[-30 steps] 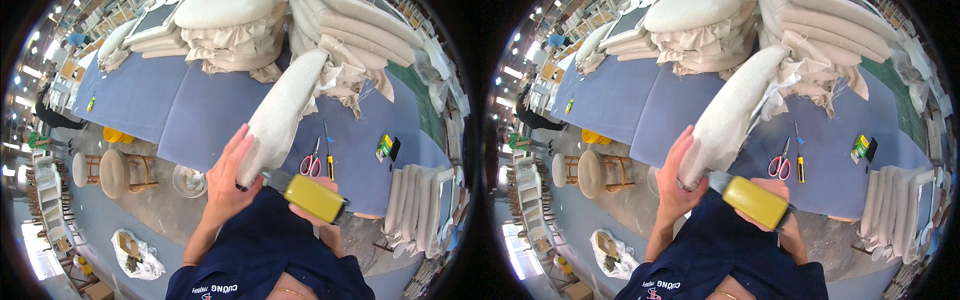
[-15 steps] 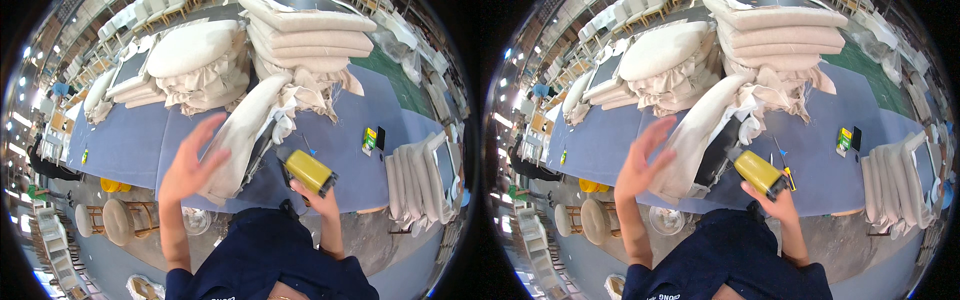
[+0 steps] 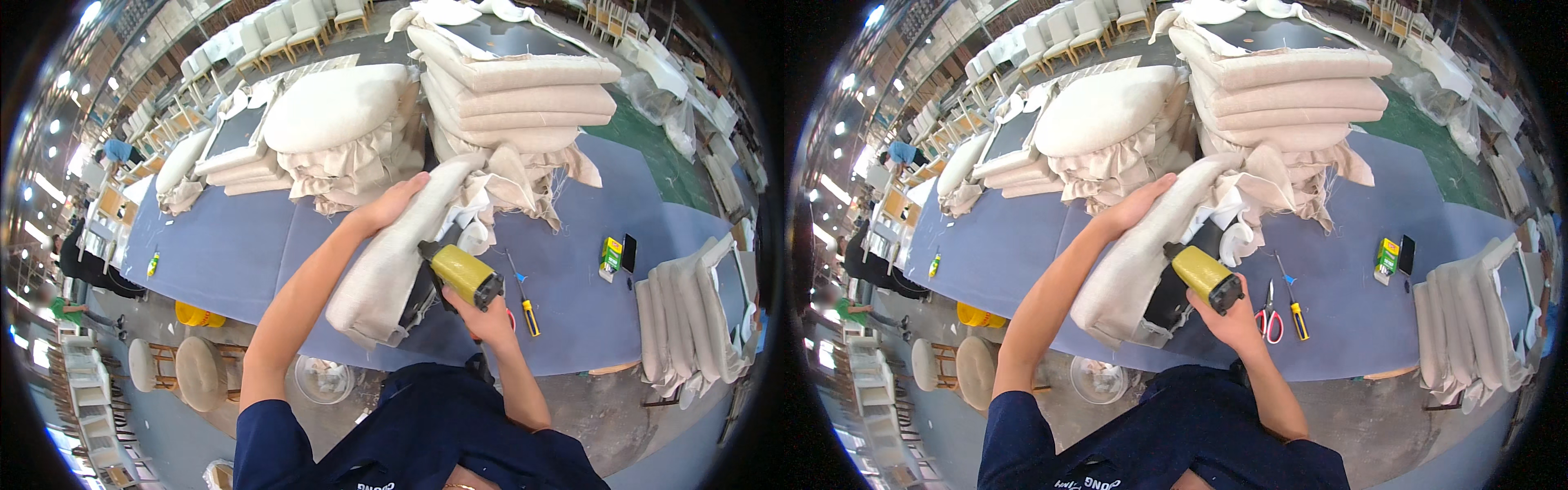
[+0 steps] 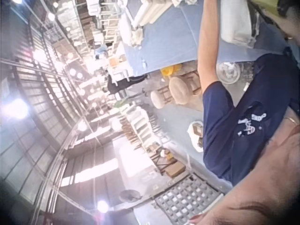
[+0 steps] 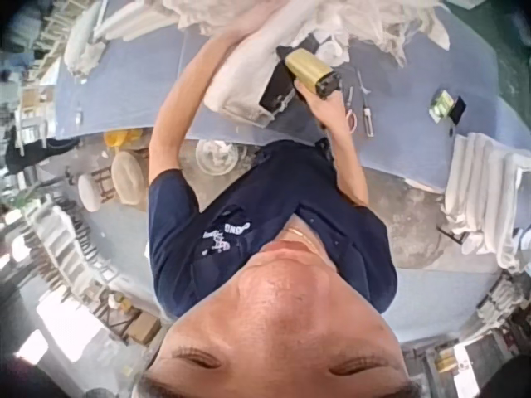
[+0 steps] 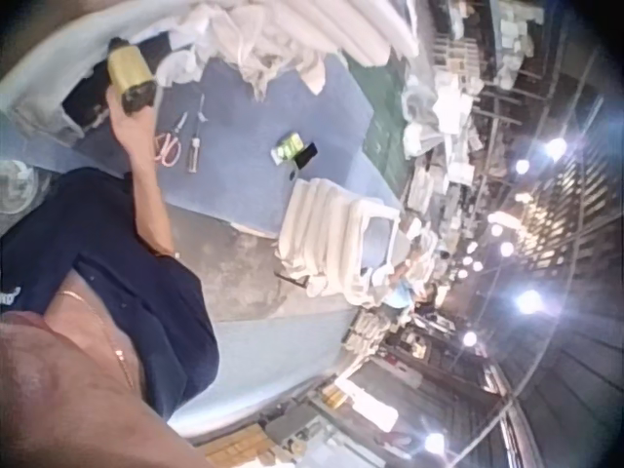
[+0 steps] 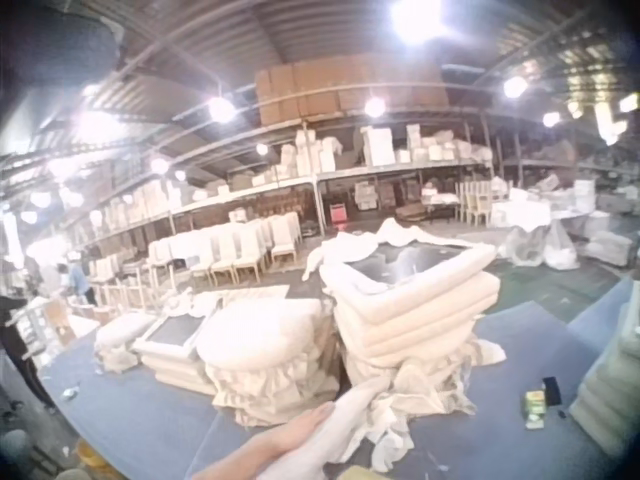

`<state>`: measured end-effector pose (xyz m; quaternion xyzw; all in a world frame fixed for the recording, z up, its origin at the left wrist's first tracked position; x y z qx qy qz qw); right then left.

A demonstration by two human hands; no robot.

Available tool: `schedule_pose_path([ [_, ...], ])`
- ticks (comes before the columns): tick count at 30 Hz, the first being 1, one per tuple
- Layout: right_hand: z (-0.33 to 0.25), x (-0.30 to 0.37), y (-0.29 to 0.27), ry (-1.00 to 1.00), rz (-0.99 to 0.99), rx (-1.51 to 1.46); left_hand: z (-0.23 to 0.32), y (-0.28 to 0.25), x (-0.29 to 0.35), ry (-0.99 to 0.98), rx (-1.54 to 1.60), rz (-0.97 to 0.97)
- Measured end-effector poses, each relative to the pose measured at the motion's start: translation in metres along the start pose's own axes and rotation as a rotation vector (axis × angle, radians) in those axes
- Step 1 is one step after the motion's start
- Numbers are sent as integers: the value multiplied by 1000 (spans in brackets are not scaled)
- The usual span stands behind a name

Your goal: The person is upholstering a chair seat by hand. They pull and smooth a white fabric cover over a foam cushion, using a staple gun to secure the material to the underside of the seat. The person also uses a screwdriver to adjust the fabric and scissors to trim excess material.

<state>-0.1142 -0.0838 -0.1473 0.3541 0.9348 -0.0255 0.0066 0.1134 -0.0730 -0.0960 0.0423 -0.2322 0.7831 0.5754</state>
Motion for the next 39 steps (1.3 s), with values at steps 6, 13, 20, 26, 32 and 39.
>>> schedule_pose_path([
  [6,17,-26,65,-400,19,173,-42,-67,41,-118,-251,151],
  [13,29,-76,69,-125,-60,-108,11,-41,75,23,-1156,506],
  [20,-24,-100,40,-117,-97,-229,26,-33,83,266,-1257,584],
  [26,-10,-112,39,-3,-193,-229,28,-25,81,224,-1248,541],
  [32,-13,-99,48,-54,-203,-238,27,-25,83,325,-1255,507],
  [39,9,-88,57,2,-227,-262,30,-20,86,353,-1219,372],
])
Point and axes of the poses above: each hand's wrist, its own x-axis away from the middle knuckle, its own y-axis out of the palm, z = x × y, the point moved 8 cm from there along -x, towards the middle knuckle, and after that the axes turned 6 degrees about -x, right-handed, at the moved point
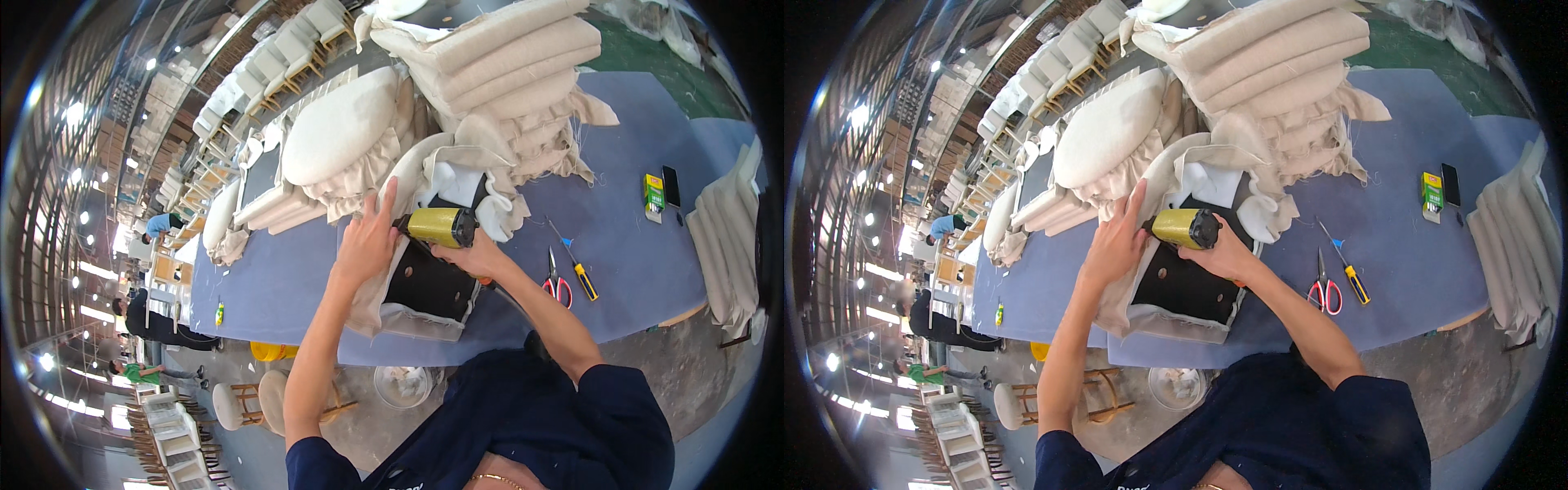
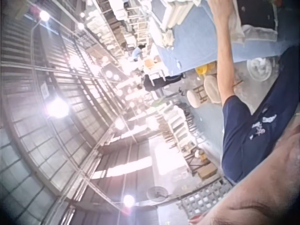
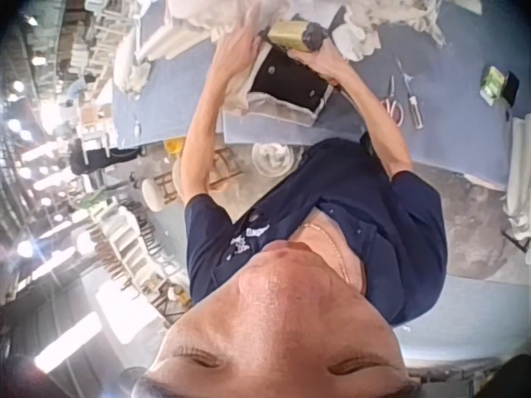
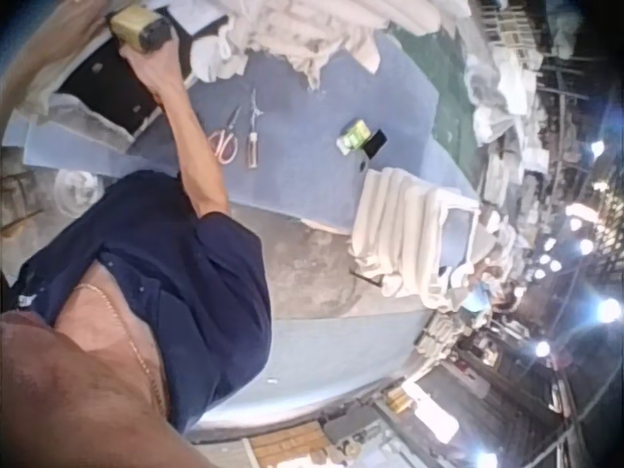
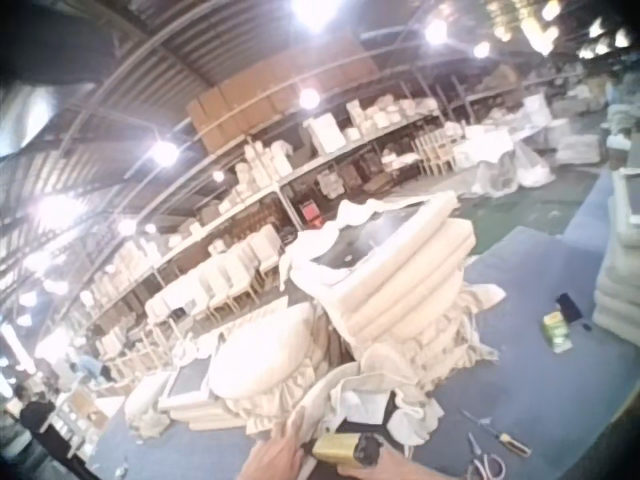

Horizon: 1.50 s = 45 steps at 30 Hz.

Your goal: The person is upholstering a chair seat by hand. They pull and smooth a white fabric cover over a foam cushion, using a staple gun to secure the material to the underside of the seat. The person also uses a screwdriver to adjust the fabric and scissors to trim excess material.

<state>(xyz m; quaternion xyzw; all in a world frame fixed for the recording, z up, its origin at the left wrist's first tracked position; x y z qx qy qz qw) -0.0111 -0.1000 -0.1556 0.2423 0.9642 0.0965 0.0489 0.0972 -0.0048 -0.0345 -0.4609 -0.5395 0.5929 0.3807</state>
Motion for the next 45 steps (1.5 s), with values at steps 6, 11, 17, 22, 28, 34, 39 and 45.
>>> schedule_pose_path([
  [6,2,15,10,-77,-25,87,-5,4,7,81,122,-132],
  [11,12,45,12,18,52,19,-60,9,4,-174,894,-301],
  [17,30,59,26,-68,77,134,-70,65,39,-715,1134,-390],
  [22,43,63,39,-481,160,404,-78,47,64,-555,724,-200],
  [28,26,50,29,-69,52,93,-15,-2,68,-327,88,-8],
  [34,-3,37,33,131,-37,-217,1,-11,64,-279,-59,19],
  [39,-14,39,33,-43,-14,-37,5,-11,65,-210,-38,4],
  [45,13,50,35,-108,26,127,9,-15,62,-197,-17,-80],
])
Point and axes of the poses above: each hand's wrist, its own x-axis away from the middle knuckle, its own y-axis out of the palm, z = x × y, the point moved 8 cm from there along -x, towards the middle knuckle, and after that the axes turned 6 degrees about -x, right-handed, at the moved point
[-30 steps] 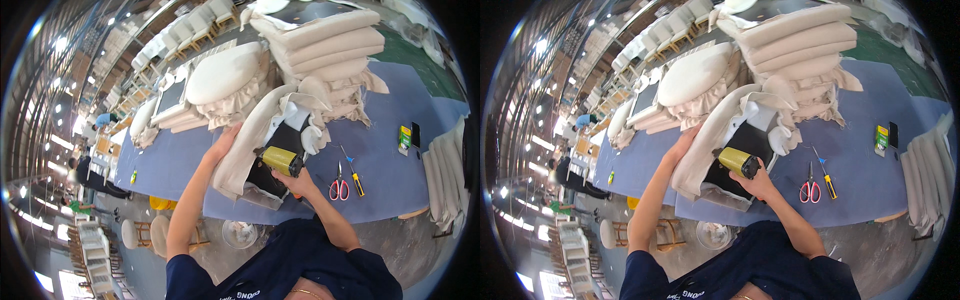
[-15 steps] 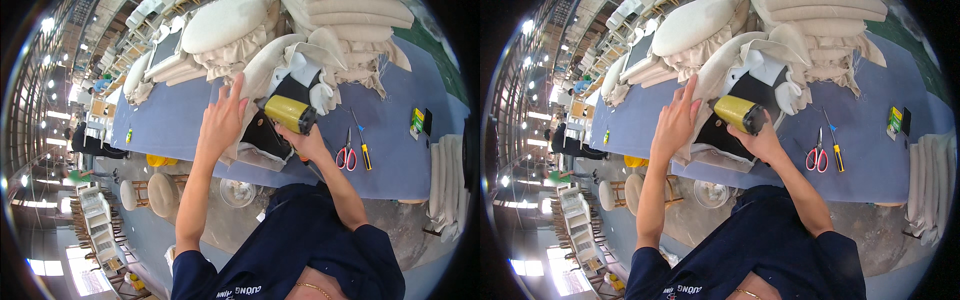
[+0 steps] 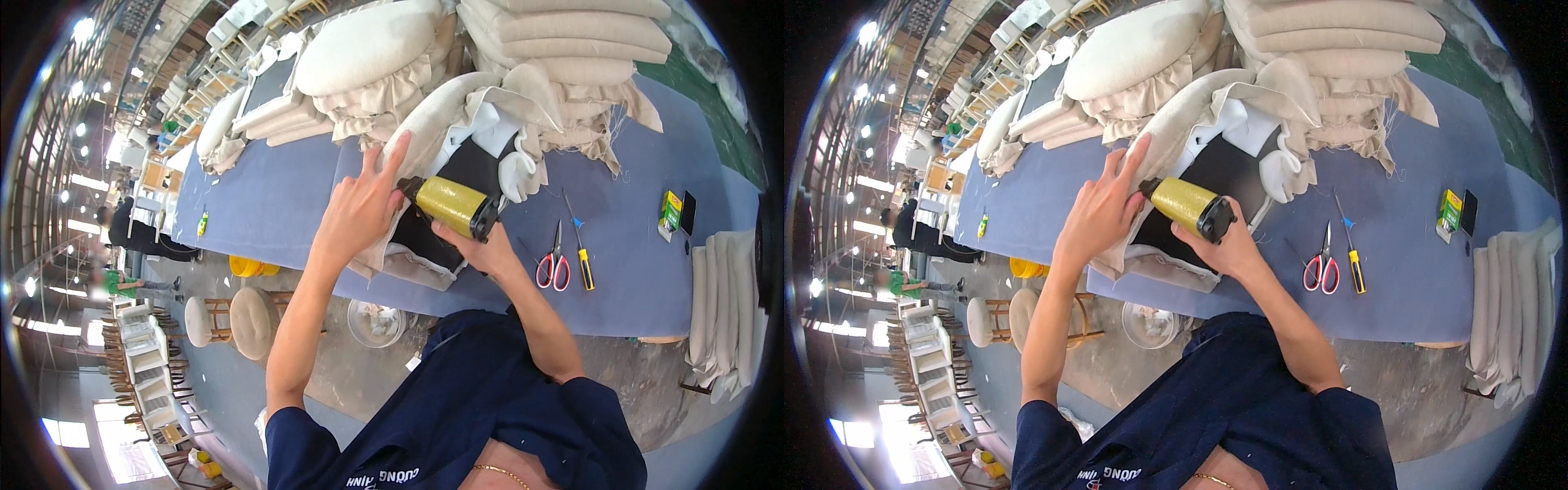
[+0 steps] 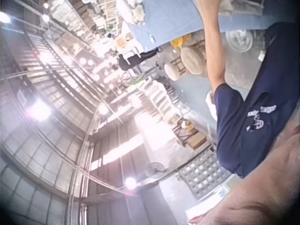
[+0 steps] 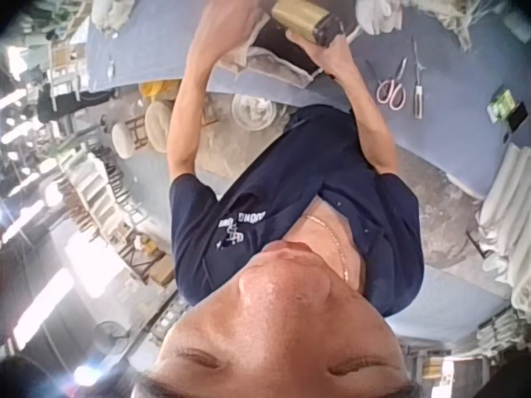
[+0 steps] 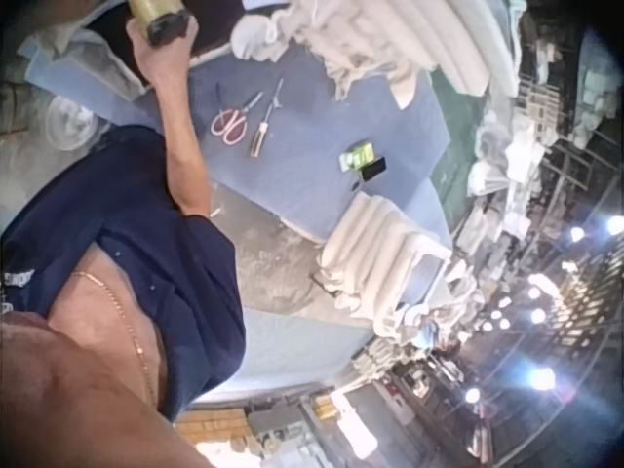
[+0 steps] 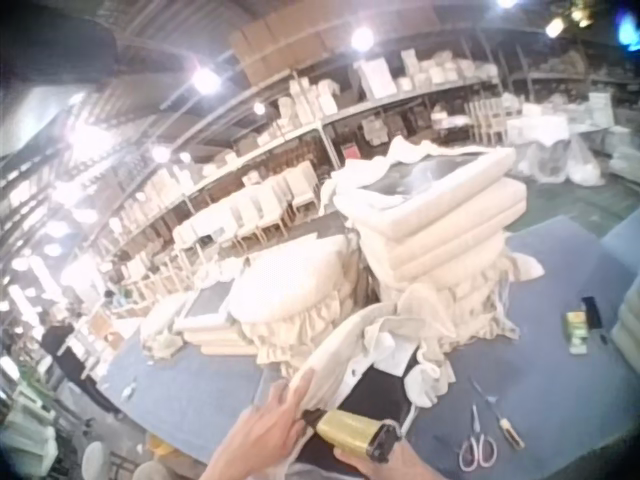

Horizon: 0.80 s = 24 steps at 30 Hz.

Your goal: The person is upholstering a chair seat by hand. They pull and smooth a white fabric cover over a foam cushion, using a staple gun to secure the material to the underside of the seat. The person also uses a screwdriver to adjust the fabric and scissors to trim excess material.

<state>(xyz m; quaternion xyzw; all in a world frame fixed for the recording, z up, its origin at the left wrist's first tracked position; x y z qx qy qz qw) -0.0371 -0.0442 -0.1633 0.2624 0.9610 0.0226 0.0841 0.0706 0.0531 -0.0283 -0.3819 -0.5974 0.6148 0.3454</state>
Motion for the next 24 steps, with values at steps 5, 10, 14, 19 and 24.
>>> schedule_pose_path([
  [5,5,13,9,18,-6,17,-2,2,5,15,15,-31],
  [10,-11,23,15,16,-69,28,3,-5,12,71,78,-153],
  [14,-19,32,10,140,-29,-83,-22,-5,12,105,554,-266],
  [19,-23,38,7,-13,13,106,-54,24,23,-392,835,-284],
  [24,-12,48,16,-309,119,273,-51,21,43,-211,420,-54],
])
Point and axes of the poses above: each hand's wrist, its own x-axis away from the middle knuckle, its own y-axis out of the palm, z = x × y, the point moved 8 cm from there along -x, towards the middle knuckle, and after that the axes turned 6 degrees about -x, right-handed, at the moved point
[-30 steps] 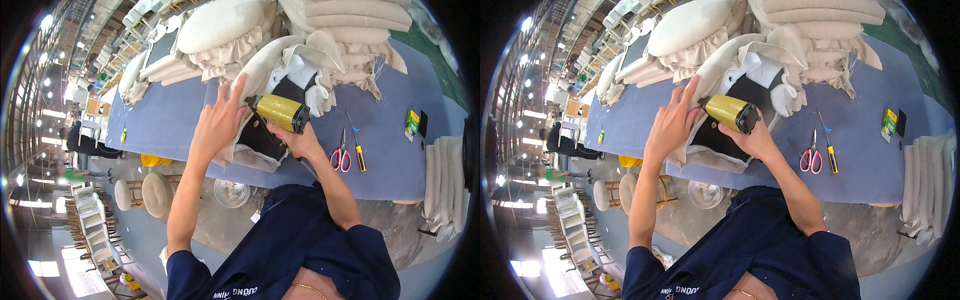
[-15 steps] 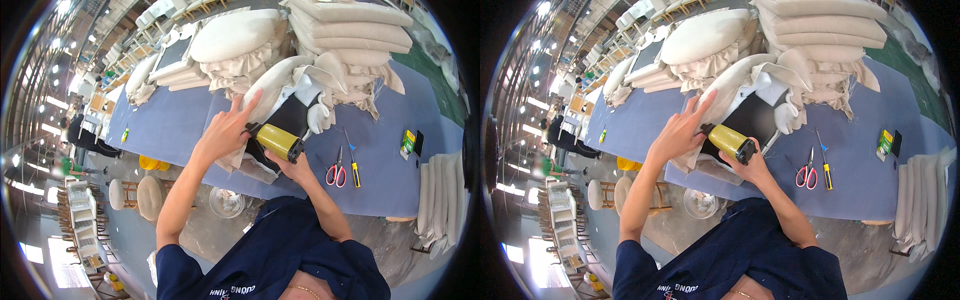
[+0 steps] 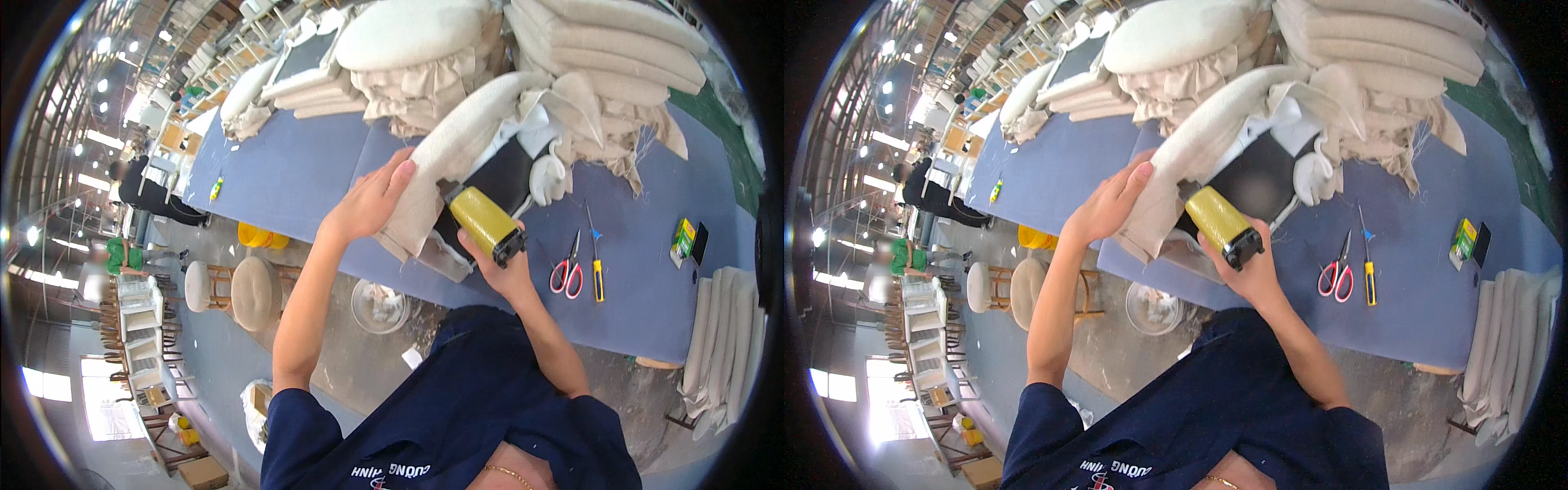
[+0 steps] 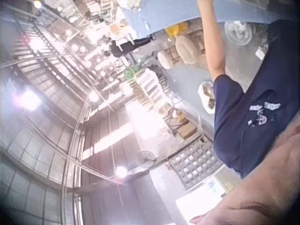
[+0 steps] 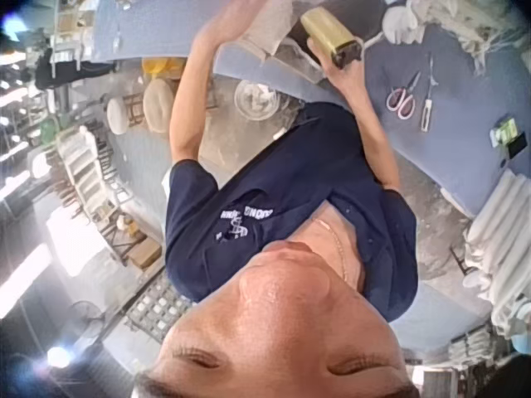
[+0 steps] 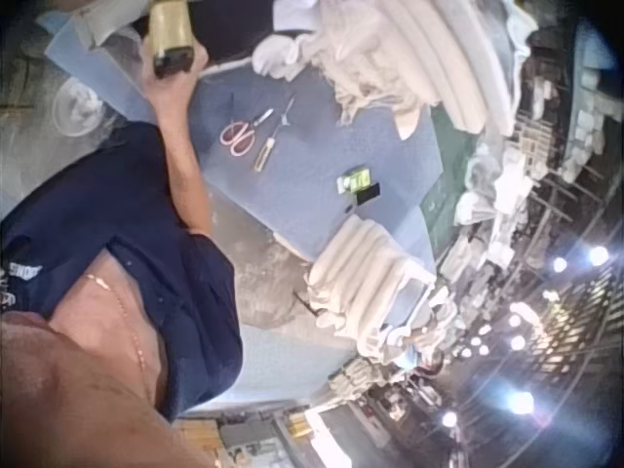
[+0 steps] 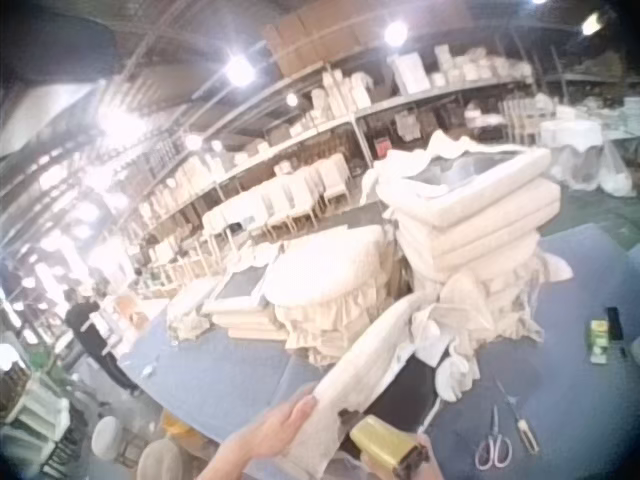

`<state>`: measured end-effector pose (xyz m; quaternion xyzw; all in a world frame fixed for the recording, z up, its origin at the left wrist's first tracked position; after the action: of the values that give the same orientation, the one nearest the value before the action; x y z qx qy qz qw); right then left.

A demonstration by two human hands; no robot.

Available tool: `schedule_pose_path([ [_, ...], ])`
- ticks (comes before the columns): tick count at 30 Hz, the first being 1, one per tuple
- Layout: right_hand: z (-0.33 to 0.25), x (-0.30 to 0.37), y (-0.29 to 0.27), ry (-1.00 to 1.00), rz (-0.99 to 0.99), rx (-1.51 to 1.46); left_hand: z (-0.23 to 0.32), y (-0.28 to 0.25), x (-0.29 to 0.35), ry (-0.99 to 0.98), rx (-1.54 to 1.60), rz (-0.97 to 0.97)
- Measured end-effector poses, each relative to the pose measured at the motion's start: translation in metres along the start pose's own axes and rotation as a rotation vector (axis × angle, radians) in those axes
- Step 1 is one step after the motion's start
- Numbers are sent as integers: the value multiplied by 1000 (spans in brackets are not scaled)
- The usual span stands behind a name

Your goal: The person is upholstering a chair seat by hand. They pull and smooth a white fabric cover over a foam cushion, using a staple gun to secure the material to the underside of the seat. The person also uses a screwdriver to adjust the fabric and scissors to trim excess material.

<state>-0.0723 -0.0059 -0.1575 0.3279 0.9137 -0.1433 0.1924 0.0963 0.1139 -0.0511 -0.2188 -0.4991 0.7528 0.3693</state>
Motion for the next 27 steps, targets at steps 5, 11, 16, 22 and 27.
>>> schedule_pose_path([
  [5,-17,-20,1,288,-128,-252,34,-6,21,-35,-378,126],
  [11,-19,-19,6,357,-186,-390,48,-6,19,198,-315,180],
  [16,-18,-5,11,311,-257,-236,52,-7,24,245,-300,105],
  [22,-14,15,12,117,-241,-90,61,-7,29,205,-294,-49],
  [27,-29,12,-3,223,-267,-139,42,-19,33,224,286,-142],
])
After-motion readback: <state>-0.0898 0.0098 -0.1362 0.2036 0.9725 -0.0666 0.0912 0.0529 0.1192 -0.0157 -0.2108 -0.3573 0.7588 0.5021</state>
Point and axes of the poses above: each hand's wrist, its own x-axis away from the middle knuckle, its own y-axis out of the palm, z = x × y, the point moved 8 cm from there along -x, towards the middle knuckle, and after that the axes turned 6 degrees about -x, right-handed, at the moved point
